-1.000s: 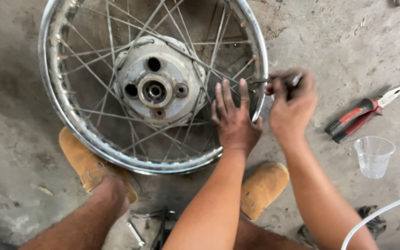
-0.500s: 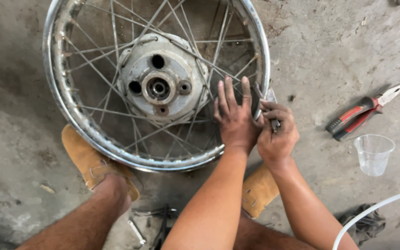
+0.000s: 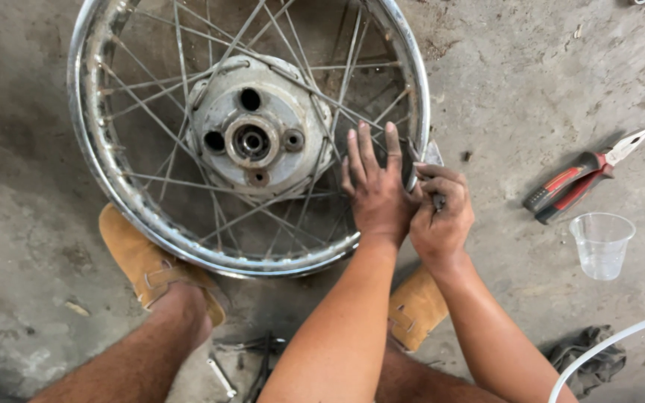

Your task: Using a small tool to pry or clean the rim and spoke area of a motorcycle wheel

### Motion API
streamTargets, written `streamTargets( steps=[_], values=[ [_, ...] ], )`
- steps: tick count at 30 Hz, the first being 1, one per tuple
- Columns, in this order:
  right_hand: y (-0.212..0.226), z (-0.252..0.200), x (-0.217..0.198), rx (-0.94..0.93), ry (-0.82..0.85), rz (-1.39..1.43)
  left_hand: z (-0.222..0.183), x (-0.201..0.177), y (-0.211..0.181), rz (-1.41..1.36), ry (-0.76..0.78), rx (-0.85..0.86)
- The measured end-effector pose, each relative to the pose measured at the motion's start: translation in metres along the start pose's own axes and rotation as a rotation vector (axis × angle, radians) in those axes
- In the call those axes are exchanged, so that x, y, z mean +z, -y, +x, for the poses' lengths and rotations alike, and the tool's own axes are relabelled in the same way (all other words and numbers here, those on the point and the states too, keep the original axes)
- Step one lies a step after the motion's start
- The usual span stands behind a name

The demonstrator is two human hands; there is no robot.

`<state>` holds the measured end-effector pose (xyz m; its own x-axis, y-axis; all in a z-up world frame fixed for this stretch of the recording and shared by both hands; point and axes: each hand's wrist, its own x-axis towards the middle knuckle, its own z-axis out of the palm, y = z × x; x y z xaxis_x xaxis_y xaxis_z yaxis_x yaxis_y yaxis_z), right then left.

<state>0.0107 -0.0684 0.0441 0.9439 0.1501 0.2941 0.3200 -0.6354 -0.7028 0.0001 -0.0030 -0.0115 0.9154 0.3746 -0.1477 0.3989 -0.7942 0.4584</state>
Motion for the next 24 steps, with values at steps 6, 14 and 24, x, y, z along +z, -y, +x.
streamTargets(
  steps=[6, 14, 24],
  values=[
    [-0.004, 0.007, 0.002, -0.034, 0.047, -0.011, -0.001, 0.015, 0.003, 0.084, -0.048, 0.005],
    [-0.051, 0.013, 0.012, -0.217, 0.247, -0.143, -0.001, 0.006, 0.001, 0.095, -0.016, -0.011],
    [-0.03, 0.127, -0.001, 0.376, 0.241, 0.353, 0.002, -0.006, -0.002, 0.015, 0.146, -0.032]
  ],
)
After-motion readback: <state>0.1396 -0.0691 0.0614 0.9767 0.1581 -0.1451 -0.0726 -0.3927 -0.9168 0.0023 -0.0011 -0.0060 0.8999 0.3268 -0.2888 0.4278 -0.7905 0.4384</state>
